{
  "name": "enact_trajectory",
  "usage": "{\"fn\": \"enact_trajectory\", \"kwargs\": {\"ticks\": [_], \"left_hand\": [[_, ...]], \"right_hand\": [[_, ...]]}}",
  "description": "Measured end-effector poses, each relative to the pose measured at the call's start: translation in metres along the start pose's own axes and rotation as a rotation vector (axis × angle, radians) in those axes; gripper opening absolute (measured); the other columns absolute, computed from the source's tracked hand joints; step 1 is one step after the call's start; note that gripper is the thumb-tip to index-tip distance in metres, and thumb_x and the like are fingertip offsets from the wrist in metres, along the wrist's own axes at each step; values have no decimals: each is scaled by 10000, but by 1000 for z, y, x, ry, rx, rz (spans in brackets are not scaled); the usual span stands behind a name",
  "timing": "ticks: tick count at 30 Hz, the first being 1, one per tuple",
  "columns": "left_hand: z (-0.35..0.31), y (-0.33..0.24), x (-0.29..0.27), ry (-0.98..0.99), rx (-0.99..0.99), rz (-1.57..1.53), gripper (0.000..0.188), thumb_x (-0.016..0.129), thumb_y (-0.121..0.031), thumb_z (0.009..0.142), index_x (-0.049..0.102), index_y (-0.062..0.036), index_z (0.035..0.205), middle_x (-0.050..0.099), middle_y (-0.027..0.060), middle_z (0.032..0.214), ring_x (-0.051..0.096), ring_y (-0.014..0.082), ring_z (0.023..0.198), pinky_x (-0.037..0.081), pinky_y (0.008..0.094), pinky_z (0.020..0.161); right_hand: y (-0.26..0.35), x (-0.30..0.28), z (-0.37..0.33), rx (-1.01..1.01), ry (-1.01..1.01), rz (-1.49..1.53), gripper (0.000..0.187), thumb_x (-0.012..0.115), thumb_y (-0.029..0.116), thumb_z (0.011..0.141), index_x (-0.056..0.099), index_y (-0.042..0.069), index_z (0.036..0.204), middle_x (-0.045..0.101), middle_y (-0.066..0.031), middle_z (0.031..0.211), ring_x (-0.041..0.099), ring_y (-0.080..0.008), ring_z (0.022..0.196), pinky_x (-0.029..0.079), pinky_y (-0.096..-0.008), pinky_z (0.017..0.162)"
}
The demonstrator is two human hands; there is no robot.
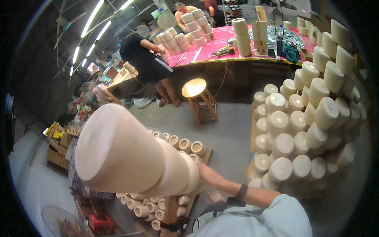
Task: Stacking and securing wooden cone-shaped components using a nail gun in a workshop setting.
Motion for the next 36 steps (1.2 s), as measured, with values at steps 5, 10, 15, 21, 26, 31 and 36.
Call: {"fn": "enact_trajectory", "kwargs": {"ticks": [5,10,15,21,26,31,36], "left_hand": [[119,-31,22,168,-64,83,427,627,-333,868,513,-54,1170,574,35,1026,569,123,825,481,274,655],[224,-40,67,316,-123,156,405,621,-322,872,530,-44,1152,586,40,1000,581,128,823,485,276,648],[324,-47,153,429,-58,251,381,584,-327,888,563,-12,1101,611,50,942,599,151,833,493,307,685],[441,-30,253,543,-117,420,621,414,-531,918,459,-17,1264,563,122,1172,559,196,1019,463,364,821],[537,-34,341,585,-200,386,746,200,-583,939,333,23,1354,443,175,1318,422,240,1208,326,351,1002],[637,-74,429,623,89,369,586,323,-463,970,366,-1,1328,450,115,1311,397,205,1206,316,319,998],[725,-119,504,680,-130,378,663,173,-509,967,385,22,1303,459,188,1295,393,261,1226,268,336,1037]], "right_hand": [[13,-21,76,76,-218,91,750,122,622,922,409,75,1345,502,-147,1276,454,-300,1188,418,-483,932],[23,-81,132,19,-332,135,689,203,625,921,406,130,1355,482,-106,1283,467,-259,1103,436,-415,847],[35,-164,177,6,-559,174,702,199,603,933,422,69,1331,497,-134,1281,482,-285,1144,433,-428,895],[46,-277,239,9,-704,189,628,229,521,960,427,37,1309,508,-118,1253,471,-249,1141,431,-409,873],[73,-371,292,-101,-714,275,614,505,452,884,366,59,1335,469,-119,1280,508,-250,1125,517,-428,801],[90,-470,352,-302,-666,-322,492,510,292,899,389,31,1298,470,-122,1223,499,-238,1085,451,-331,871],[134,-535,425,-240,-940,458,565,583,211,853,351,20,1331,446,-89,1284,446,-207,1142,415,-354,915]]}}
Point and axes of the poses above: each hand's wrist, its own z-axis towards the middle knuckle, its own x-axis out of the palm, y = z × x, the point moved 2 cm from there along z, towards the middle knuckle
